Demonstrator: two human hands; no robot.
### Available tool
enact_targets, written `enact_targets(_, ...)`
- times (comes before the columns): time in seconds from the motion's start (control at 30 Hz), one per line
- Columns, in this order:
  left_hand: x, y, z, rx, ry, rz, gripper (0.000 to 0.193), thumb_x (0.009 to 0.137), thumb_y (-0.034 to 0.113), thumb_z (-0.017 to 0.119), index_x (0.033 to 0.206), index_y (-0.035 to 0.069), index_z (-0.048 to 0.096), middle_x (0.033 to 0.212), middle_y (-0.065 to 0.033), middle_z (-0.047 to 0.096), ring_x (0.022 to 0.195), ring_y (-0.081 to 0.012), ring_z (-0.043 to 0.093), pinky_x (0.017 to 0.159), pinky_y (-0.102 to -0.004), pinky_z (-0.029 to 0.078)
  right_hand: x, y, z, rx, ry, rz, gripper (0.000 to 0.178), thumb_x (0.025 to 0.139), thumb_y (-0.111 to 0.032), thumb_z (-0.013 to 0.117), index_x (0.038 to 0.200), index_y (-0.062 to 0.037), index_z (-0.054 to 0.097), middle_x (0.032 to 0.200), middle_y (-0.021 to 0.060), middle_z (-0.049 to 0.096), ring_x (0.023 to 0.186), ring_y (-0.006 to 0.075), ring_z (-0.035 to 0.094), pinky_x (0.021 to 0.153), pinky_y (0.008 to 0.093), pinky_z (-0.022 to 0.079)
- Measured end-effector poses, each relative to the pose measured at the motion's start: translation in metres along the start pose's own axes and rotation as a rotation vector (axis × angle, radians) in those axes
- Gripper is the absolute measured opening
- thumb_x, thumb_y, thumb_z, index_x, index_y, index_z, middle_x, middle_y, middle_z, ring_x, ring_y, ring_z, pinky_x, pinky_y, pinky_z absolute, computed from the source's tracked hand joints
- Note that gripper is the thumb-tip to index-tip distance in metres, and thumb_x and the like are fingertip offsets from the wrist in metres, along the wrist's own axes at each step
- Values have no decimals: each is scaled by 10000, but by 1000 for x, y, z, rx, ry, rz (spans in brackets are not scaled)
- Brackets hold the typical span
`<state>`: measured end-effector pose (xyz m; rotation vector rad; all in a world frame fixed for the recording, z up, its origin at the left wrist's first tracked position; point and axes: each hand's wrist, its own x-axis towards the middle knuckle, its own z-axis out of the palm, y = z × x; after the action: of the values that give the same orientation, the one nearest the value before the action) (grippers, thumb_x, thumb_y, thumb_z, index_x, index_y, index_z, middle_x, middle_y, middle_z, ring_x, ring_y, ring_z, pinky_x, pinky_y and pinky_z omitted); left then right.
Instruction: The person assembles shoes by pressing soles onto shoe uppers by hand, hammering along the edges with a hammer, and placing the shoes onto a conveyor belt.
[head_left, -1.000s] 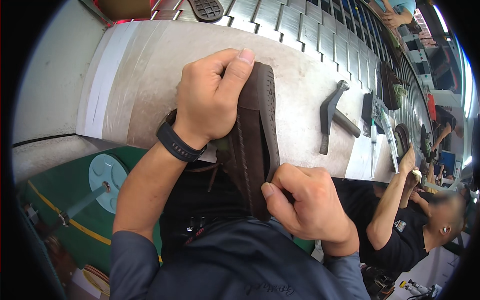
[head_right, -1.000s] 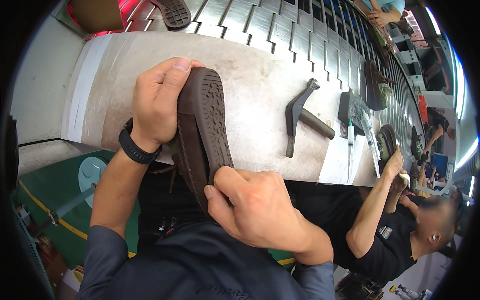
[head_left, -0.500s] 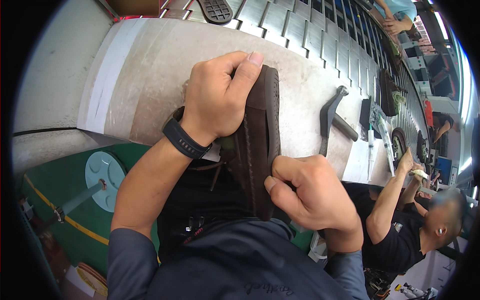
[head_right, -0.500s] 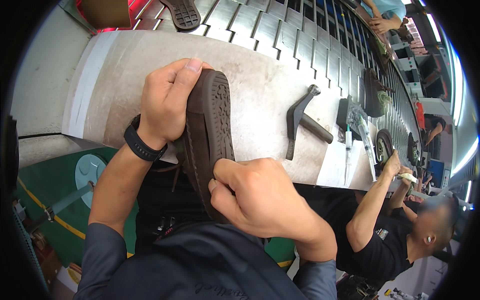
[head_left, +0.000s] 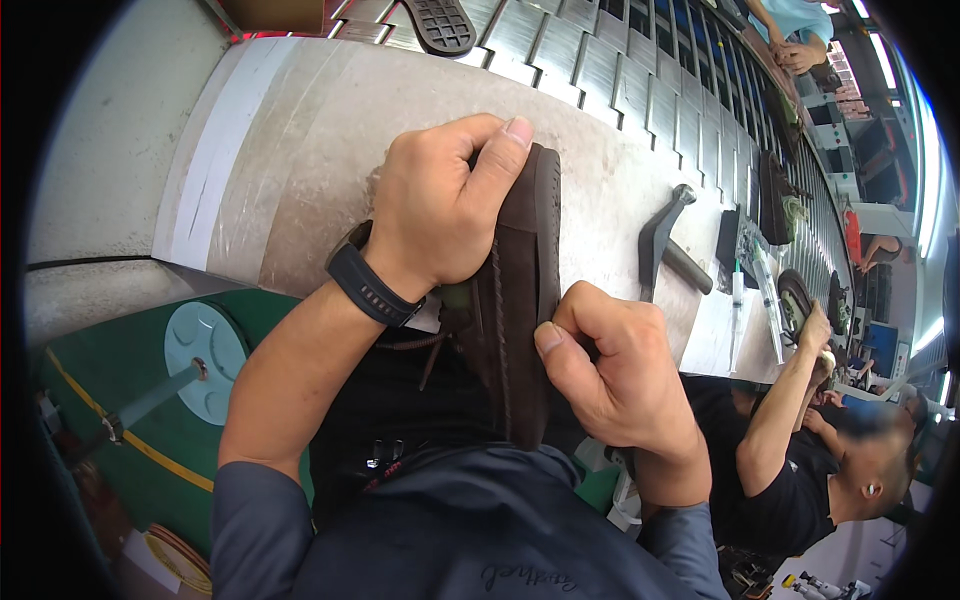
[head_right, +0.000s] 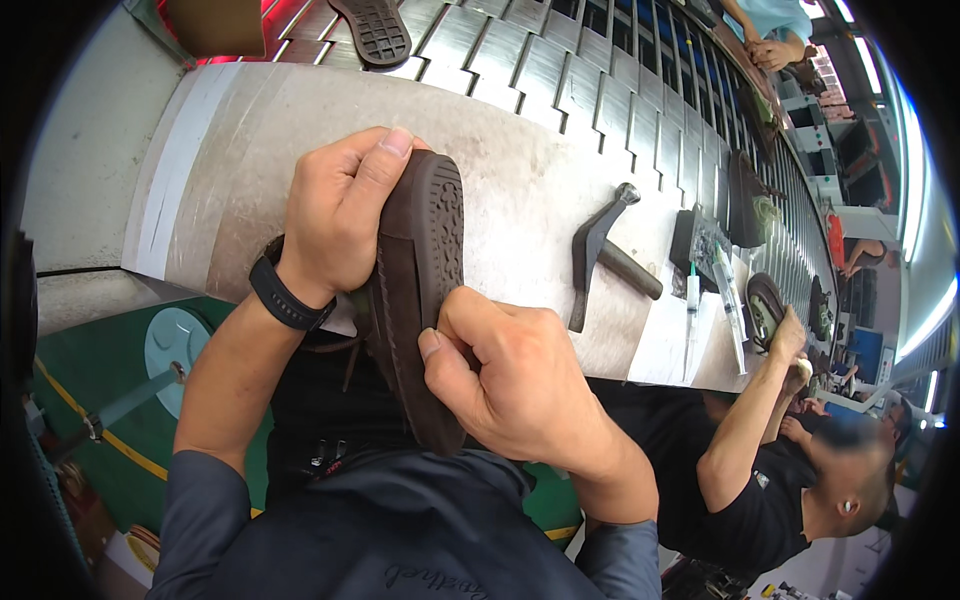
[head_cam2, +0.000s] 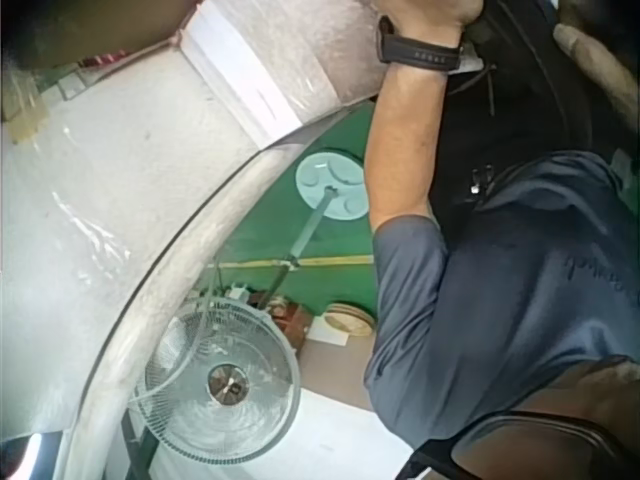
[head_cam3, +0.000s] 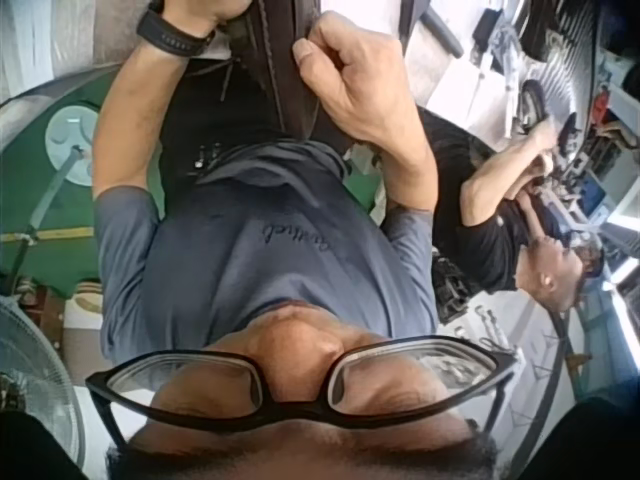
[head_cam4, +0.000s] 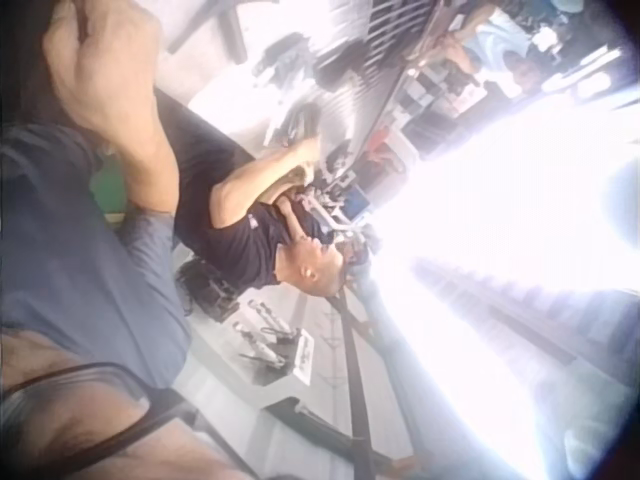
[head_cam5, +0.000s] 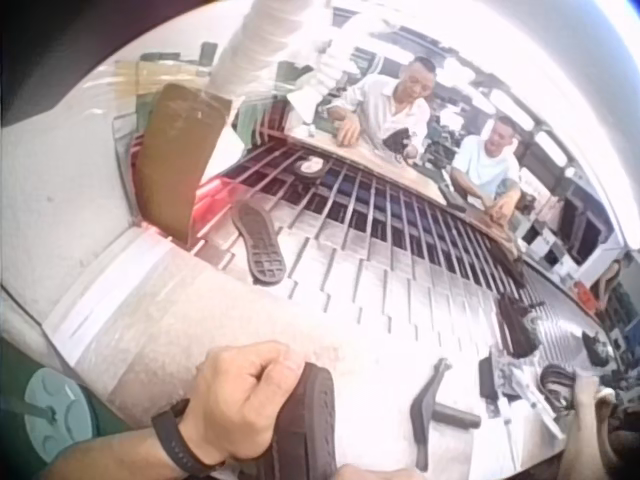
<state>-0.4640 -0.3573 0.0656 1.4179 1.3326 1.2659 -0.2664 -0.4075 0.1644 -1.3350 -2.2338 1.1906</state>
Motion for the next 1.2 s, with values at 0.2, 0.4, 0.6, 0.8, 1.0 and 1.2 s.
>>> enact_targets(0.2, 2, -5, 15, -122, 136, 73, 505, 1087, 367, 601, 744, -1, 650, 570, -148, 561, 498, -254, 525, 512, -402, 403, 6, -5, -6, -42, -51, 44, 237, 942, -89, 673, 780, -8, 520, 609, 205, 535, 563, 432, 592, 530, 467, 465)
enact_targets(0.4, 4, -5, 8, -57, 117, 97, 478, 1080, 363, 608, 788, -4, 701, 578, -162, 574, 507, -273, 551, 517, -400, 420, 16, -10, -9, -52, -86, 92, 267, 937, -93, 645, 738, 23, 511, 569, 167, 459, 488, 272, 412, 515, 410, 399)
enact_targets(0.6, 1, 4, 1, 0, 17, 14, 422, 1111, 295, 559, 1013, -59, 765, 791, -93, 735, 727, -130, 647, 666, -304, 517, 16, -2, -12, 36, -42, 80, 256, 970, -109, 659, 779, 23, 552, 590, 171, 512, 510, 290, 483, 530, 407, 428)
enact_targets(0.8, 1, 4, 2, -49, 23, 34, 416, 1111, 298, 560, 1008, -47, 767, 782, -87, 732, 725, -131, 646, 664, -314, 515, 35, 12, -13, 106, 106, -8, 257, 1051, -154, 660, 876, 23, 597, 642, 140, 545, 583, 197, 485, 581, 371, 450)
enact_targets(1.0, 0, 3, 3, -39, 42, 35, 423, 1112, 315, 567, 993, -40, 764, 757, -85, 712, 705, -133, 635, 654, -313, 506, 46, 9, -21, 40, 0, 37, 258, 1047, -153, 662, 871, 23, 596, 636, 140, 531, 574, 221, 471, 574, 385, 434)
enact_targets(1.2, 0, 5, 3, 7, 63, 42, 440, 1113, 316, 566, 907, -45, 710, 660, -119, 624, 614, -159, 544, 590, -372, 451, 43, -3, -17, -58, 20, 36, 241, 1059, -126, 663, 886, 19, 579, 665, 90, 530, 615, 175, 479, 601, 352, 425)
